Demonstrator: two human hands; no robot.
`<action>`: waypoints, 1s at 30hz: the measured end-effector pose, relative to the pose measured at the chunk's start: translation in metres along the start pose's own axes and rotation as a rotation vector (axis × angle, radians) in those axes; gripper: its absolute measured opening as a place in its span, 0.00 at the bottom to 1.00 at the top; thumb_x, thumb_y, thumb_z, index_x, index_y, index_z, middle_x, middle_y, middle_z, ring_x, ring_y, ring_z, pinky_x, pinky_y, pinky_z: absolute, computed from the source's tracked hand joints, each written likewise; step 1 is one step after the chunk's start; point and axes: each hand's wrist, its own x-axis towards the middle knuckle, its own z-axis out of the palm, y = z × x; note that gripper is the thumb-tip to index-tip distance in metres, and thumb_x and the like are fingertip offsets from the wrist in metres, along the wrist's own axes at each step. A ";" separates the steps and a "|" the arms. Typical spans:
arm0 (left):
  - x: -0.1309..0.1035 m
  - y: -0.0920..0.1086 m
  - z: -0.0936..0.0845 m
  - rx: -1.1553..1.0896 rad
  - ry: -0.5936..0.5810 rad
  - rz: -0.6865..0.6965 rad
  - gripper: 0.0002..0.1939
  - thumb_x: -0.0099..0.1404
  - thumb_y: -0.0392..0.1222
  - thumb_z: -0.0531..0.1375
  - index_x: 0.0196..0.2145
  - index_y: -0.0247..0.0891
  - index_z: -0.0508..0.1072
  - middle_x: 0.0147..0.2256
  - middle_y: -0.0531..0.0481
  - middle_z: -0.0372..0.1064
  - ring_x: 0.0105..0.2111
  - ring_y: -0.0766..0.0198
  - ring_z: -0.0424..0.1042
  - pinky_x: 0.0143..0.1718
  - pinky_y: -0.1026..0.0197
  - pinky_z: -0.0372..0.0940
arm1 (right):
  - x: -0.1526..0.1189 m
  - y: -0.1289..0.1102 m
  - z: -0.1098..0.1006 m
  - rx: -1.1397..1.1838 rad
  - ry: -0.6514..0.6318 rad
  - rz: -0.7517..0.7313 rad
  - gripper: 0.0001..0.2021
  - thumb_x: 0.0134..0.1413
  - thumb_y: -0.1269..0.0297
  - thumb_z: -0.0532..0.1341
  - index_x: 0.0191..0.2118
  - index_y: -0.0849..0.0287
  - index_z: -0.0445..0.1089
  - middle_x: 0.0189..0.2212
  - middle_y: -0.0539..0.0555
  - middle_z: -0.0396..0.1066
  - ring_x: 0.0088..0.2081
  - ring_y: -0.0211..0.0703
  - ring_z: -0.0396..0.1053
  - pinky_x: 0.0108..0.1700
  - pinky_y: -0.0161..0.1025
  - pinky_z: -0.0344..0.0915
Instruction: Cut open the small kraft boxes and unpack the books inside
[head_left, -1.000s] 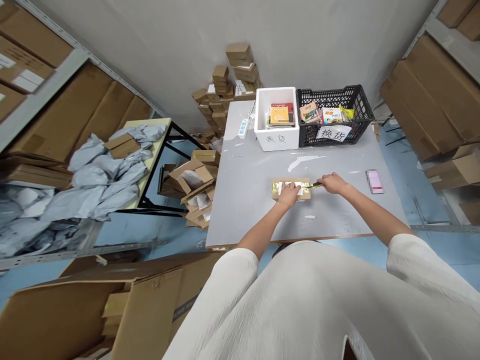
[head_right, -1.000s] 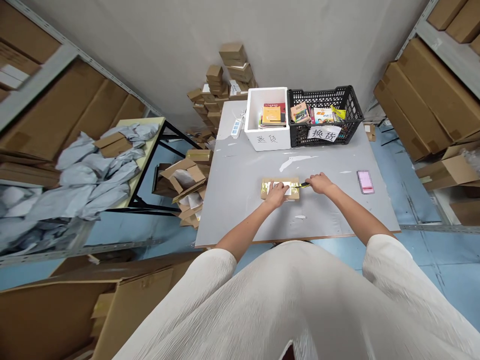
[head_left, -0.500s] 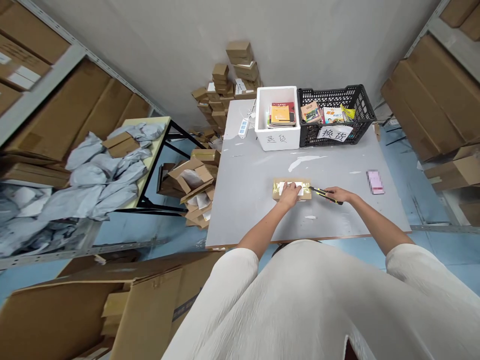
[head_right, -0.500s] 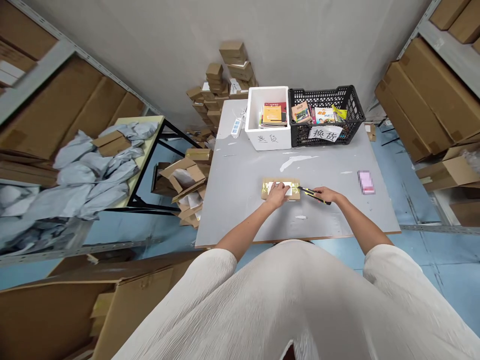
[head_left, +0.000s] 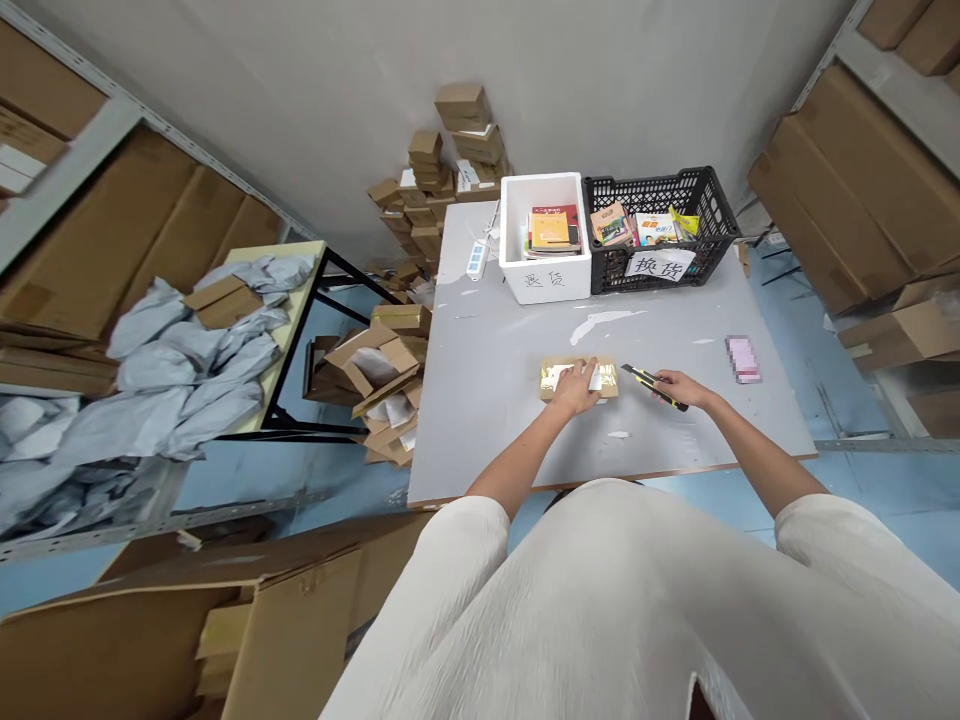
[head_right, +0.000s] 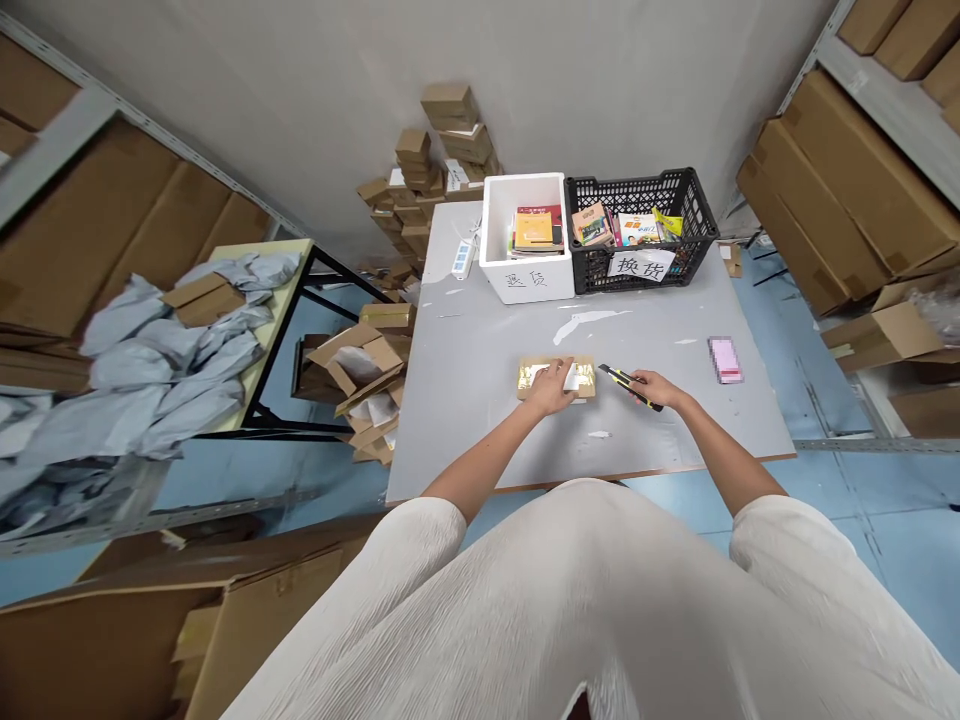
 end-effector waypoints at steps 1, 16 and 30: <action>0.002 0.002 -0.002 -0.009 0.021 -0.022 0.36 0.75 0.47 0.61 0.76 0.43 0.57 0.68 0.36 0.63 0.61 0.44 0.72 0.69 0.45 0.58 | -0.002 -0.002 0.000 -0.006 0.026 -0.004 0.15 0.71 0.53 0.59 0.52 0.56 0.74 0.44 0.58 0.83 0.36 0.45 0.78 0.32 0.35 0.71; 0.031 0.020 -0.003 0.101 0.049 -0.058 0.21 0.73 0.34 0.59 0.62 0.43 0.70 0.61 0.37 0.69 0.62 0.46 0.65 0.60 0.46 0.59 | -0.011 -0.019 0.020 -0.777 0.217 -0.203 0.24 0.76 0.57 0.57 0.71 0.47 0.72 0.55 0.60 0.76 0.51 0.53 0.76 0.51 0.43 0.70; 0.016 0.017 0.010 0.134 0.124 0.034 0.37 0.70 0.30 0.52 0.75 0.36 0.60 0.72 0.30 0.61 0.70 0.43 0.62 0.70 0.40 0.53 | 0.000 -0.012 0.031 -0.751 0.266 -0.217 0.25 0.76 0.59 0.55 0.73 0.49 0.70 0.55 0.62 0.75 0.54 0.55 0.74 0.57 0.46 0.69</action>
